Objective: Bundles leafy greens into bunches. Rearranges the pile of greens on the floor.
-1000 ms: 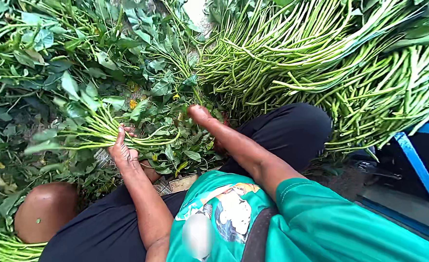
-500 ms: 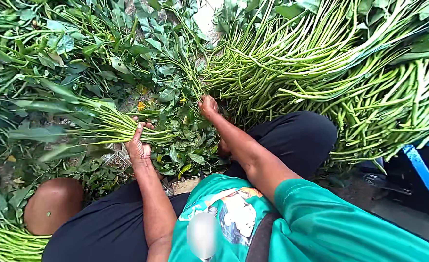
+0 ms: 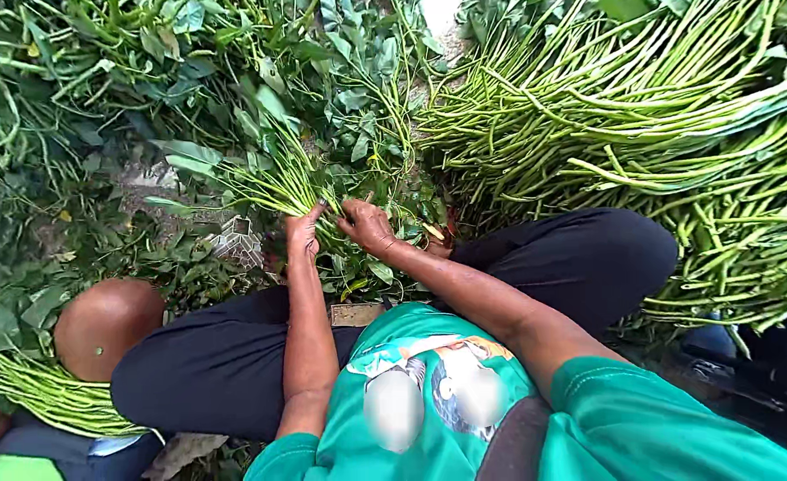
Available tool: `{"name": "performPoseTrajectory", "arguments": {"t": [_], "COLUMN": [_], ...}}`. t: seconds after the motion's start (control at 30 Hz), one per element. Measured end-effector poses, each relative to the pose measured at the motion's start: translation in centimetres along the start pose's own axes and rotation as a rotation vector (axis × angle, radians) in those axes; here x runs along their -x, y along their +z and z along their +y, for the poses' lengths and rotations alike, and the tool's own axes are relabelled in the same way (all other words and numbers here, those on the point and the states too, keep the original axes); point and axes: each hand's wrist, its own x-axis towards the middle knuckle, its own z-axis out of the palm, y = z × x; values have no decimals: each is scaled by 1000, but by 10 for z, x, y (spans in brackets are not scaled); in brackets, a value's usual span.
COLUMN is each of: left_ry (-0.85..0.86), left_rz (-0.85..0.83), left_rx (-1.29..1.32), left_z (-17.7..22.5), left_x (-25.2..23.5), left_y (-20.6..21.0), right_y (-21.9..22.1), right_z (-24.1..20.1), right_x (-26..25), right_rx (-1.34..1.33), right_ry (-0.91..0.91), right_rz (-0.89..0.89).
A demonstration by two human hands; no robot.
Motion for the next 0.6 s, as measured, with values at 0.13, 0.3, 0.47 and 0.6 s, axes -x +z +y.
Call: {"name": "performPoseTrajectory", "arguments": {"t": [0.13, 0.3, 0.47, 0.6], "left_ry": [-16, 36, 139, 194], "left_rz": [-24, 20, 183, 159], "left_rx": [71, 56, -82, -83], "left_z": [-2, -1, -1, -5], "left_x": [-2, -1, -7, -11], "left_y": [-6, -2, -12, -17], "right_y": [-1, 3, 6, 6], "right_z": [-8, -2, 13, 8], "right_x": [-4, 0, 17, 36], "right_rx": [127, 3, -230, -204], "right_ry": [-82, -135, -188, -413], "right_rz": [-50, -11, 137, 116]}}
